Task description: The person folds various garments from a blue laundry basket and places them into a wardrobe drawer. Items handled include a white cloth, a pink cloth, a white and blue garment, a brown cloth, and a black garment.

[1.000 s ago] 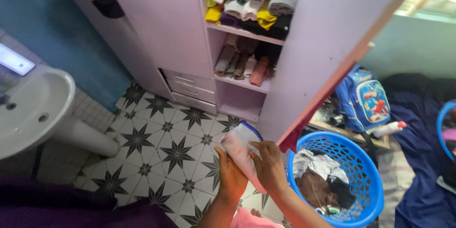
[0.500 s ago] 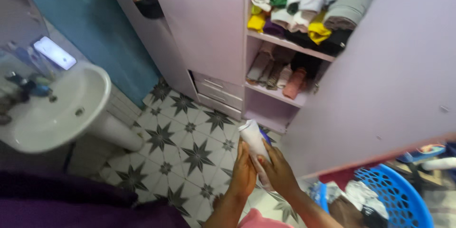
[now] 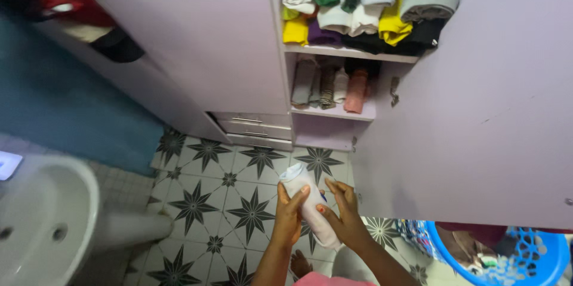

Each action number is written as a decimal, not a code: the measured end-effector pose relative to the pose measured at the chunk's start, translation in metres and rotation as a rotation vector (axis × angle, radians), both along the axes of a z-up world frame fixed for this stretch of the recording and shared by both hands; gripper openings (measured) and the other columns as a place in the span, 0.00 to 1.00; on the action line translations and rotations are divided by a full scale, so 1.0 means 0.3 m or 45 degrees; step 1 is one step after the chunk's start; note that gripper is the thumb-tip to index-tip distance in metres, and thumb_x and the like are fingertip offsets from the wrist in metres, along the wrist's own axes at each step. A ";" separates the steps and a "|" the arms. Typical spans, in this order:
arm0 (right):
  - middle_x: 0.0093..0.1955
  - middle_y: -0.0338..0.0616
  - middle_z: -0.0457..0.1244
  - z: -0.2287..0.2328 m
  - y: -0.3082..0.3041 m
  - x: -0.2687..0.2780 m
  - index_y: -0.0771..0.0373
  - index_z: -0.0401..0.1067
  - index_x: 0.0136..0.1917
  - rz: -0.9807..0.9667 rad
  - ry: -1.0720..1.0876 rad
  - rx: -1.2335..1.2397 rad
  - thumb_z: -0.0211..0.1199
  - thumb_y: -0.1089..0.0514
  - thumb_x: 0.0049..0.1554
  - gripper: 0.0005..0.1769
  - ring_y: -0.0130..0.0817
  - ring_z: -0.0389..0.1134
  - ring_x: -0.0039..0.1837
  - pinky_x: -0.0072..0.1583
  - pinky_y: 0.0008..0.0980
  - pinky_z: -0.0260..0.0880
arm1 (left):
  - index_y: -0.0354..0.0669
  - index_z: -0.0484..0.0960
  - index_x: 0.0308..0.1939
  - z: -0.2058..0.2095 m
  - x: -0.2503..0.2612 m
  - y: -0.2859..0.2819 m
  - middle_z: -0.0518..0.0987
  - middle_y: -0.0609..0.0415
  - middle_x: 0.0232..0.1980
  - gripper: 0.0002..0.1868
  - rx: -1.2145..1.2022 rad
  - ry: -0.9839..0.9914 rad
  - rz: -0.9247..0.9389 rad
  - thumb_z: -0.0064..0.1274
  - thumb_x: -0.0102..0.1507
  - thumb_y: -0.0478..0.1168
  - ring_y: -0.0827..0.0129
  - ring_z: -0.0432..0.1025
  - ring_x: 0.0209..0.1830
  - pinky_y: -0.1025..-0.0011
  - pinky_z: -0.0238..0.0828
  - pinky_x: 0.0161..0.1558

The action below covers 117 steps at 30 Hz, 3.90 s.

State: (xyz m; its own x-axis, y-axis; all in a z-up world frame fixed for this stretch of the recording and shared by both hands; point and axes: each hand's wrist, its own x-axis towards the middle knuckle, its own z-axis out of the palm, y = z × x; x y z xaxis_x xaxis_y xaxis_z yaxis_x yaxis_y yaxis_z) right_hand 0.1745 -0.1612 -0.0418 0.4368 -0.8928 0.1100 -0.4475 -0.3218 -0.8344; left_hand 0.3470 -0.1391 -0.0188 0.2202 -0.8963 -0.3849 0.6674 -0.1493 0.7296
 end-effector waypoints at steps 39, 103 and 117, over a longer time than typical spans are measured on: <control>0.63 0.64 0.64 -0.873 -1.460 -0.062 0.71 0.69 0.64 -0.798 0.582 -0.651 0.56 0.64 0.59 0.20 0.61 0.64 0.64 0.67 0.52 0.60 | 0.47 0.63 0.72 -0.700 0.095 -0.347 0.75 0.41 0.66 0.42 0.531 -0.507 -0.240 0.64 0.56 0.43 0.58 0.77 0.58 0.60 0.74 0.60; 0.50 0.46 0.73 -0.948 0.137 -1.840 0.60 0.75 0.59 -1.500 -0.583 0.853 0.55 0.61 0.60 0.15 0.29 0.72 0.43 0.46 0.28 0.74 | 0.39 0.71 0.65 -0.203 -1.640 -0.232 0.79 0.49 0.57 0.23 0.146 -0.596 -1.064 0.51 0.66 0.35 0.69 0.76 0.49 0.71 0.74 0.49; 0.73 0.41 0.59 -1.199 0.040 -1.694 0.58 0.72 0.68 -0.439 1.008 1.416 0.62 0.49 0.59 0.26 0.46 0.54 0.76 0.71 0.54 0.52 | 0.39 0.72 0.65 -0.335 -1.581 -0.273 0.79 0.48 0.57 0.24 0.548 -0.668 -0.855 0.52 0.64 0.34 0.69 0.76 0.48 0.72 0.74 0.47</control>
